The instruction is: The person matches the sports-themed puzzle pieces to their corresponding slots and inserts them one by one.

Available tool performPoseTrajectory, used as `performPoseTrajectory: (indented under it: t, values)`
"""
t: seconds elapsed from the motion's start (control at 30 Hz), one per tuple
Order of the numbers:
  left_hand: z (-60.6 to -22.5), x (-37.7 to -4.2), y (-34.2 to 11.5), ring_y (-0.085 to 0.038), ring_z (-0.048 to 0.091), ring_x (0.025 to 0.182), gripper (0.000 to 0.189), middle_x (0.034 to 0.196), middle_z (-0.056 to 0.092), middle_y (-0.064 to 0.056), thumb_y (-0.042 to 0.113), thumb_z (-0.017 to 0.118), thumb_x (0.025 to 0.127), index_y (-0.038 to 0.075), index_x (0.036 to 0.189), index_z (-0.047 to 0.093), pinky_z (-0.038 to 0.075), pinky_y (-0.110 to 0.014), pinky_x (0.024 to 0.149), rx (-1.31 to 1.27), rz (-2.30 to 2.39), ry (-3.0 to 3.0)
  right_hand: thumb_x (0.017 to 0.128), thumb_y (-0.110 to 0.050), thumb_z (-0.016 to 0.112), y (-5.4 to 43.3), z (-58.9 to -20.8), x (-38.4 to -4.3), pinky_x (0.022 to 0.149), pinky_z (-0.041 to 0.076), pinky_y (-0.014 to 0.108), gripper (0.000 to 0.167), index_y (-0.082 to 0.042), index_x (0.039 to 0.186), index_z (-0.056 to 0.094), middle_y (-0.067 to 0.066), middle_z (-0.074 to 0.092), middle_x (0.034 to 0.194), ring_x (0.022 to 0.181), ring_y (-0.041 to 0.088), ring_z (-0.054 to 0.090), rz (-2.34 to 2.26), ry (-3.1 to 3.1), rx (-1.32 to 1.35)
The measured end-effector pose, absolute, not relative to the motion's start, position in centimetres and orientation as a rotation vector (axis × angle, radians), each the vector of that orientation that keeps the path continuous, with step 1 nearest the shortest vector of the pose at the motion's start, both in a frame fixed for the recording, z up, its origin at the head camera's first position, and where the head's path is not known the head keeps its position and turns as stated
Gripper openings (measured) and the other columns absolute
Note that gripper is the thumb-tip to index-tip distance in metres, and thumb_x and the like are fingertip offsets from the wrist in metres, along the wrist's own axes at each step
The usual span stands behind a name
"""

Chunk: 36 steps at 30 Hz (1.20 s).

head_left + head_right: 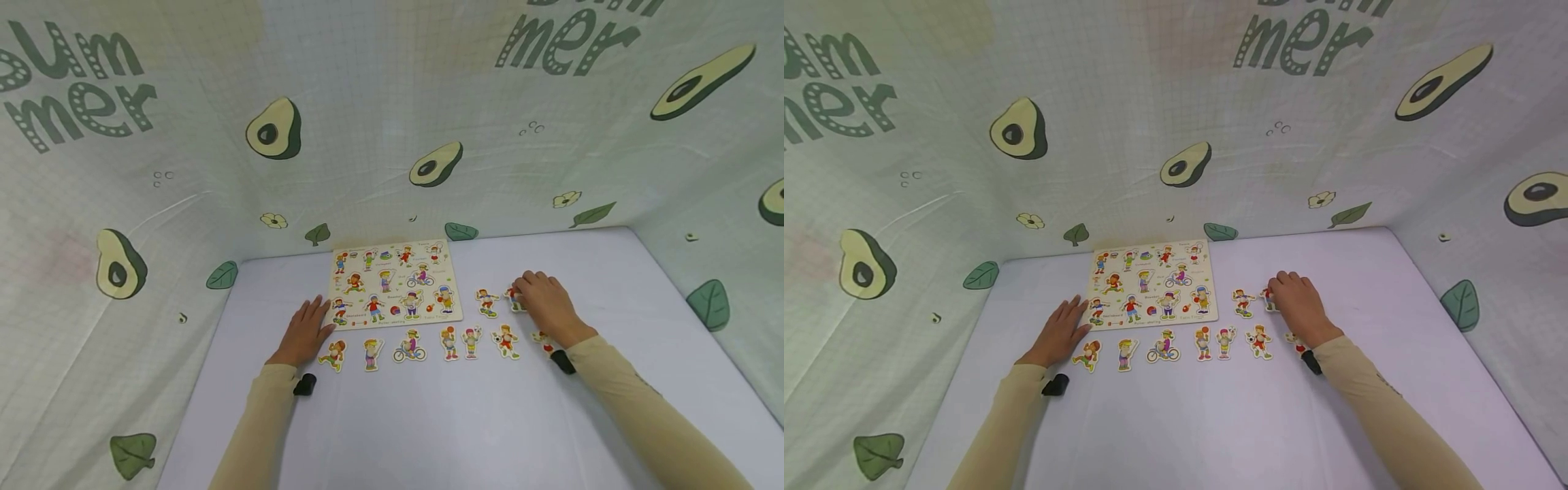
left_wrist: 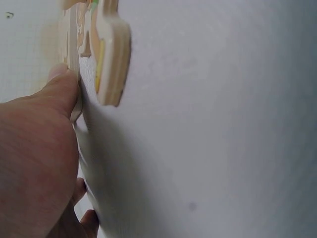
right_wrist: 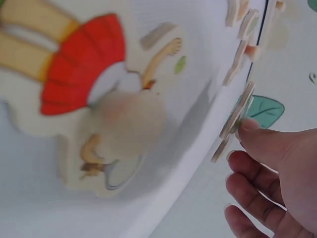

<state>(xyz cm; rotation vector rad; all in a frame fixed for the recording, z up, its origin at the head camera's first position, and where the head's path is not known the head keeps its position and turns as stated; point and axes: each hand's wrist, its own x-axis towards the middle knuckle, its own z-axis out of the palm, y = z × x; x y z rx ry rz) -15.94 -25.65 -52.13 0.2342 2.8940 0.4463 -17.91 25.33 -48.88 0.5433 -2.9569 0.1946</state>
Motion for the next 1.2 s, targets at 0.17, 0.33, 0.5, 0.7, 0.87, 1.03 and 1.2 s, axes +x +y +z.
performPoseTrajectory:
  t: [0.17,0.33,0.5,0.7,0.87,1.03,1.2]
  values:
    - [-52.2,-15.9,-25.6,-0.05,0.014,0.16,0.066,0.173,0.02,-0.024,0.029,0.057,0.111,0.0,0.164,0.032,0.013,-0.062,0.13,0.241,0.455,2.905,0.095,-0.007,0.079,24.8,-48.4,-17.9,0.092,0.054,0.057,0.027,0.005,0.118,0.07,0.018,0.067,0.11,0.104,0.038,0.062,0.208,-2.916,0.567]
    - [-52.2,-15.9,-25.7,-0.049,0.011,0.161,0.066,0.174,0.018,-0.023,0.031,0.054,0.112,0.001,0.166,0.03,0.011,-0.061,0.131,0.237,0.449,2.885,0.095,-0.007,0.079,24.0,-48.0,-17.9,0.096,0.053,0.057,0.028,0.004,0.119,0.071,0.017,0.066,0.112,0.106,0.038,0.062,0.225,-2.89,0.602]
    - [-51.9,-15.8,-25.6,-0.05,0.011,0.16,0.066,0.174,0.018,-0.024,0.03,0.055,0.112,0.001,0.165,0.029,0.011,-0.06,0.131,0.239,0.455,2.887,0.096,-0.007,0.078,23.2,-47.4,-18.0,0.099,0.052,0.057,0.025,0.003,0.118,0.071,0.016,0.066,0.112,0.106,0.036,0.062,0.254,-2.844,0.653]
    - [-51.8,-15.8,-25.6,-0.05,0.01,0.16,0.066,0.174,0.017,-0.024,0.029,0.054,0.112,0.0,0.165,0.028,0.01,-0.06,0.131,0.241,0.455,2.889,0.096,-0.01,0.078,22.0,-46.7,-18.2,0.1,0.052,0.055,0.025,0.002,0.118,0.071,0.014,0.066,0.111,0.105,0.035,0.062,0.22,-2.818,0.692]
    - [-51.7,-15.8,-25.4,-0.05,0.011,0.16,0.066,0.174,0.018,-0.024,0.029,0.054,0.112,0.0,0.165,0.029,0.01,-0.061,0.131,0.242,0.448,2.894,0.096,-0.011,0.079,21.1,-46.3,-18.5,0.101,0.052,0.054,0.024,0.001,0.117,0.072,0.014,0.066,0.11,0.105,0.034,0.062,0.209,-2.815,0.708]
    - [-51.7,-15.9,-25.5,-0.05,0.011,0.16,0.066,0.174,0.018,-0.024,0.028,0.055,0.112,0.0,0.165,0.029,0.01,-0.061,0.131,0.238,0.454,2.892,0.097,-0.013,0.079,20.0,-46.2,-18.6,0.102,0.052,0.052,0.025,0.0,0.117,0.073,0.013,0.067,0.111,0.106,0.033,0.062,0.19,-2.813,0.729]
    - [-51.8,-15.8,-25.5,-0.051,0.011,0.16,0.066,0.174,0.018,-0.025,0.028,0.055,0.111,-0.001,0.165,0.03,0.01,-0.061,0.131,0.236,0.457,2.89,0.097,-0.015,0.078,18.7,-46.1,-18.6,0.102,0.053,0.051,0.024,-0.002,0.116,0.072,0.012,0.066,0.111,0.106,0.032,0.062,0.182,-2.803,0.762]
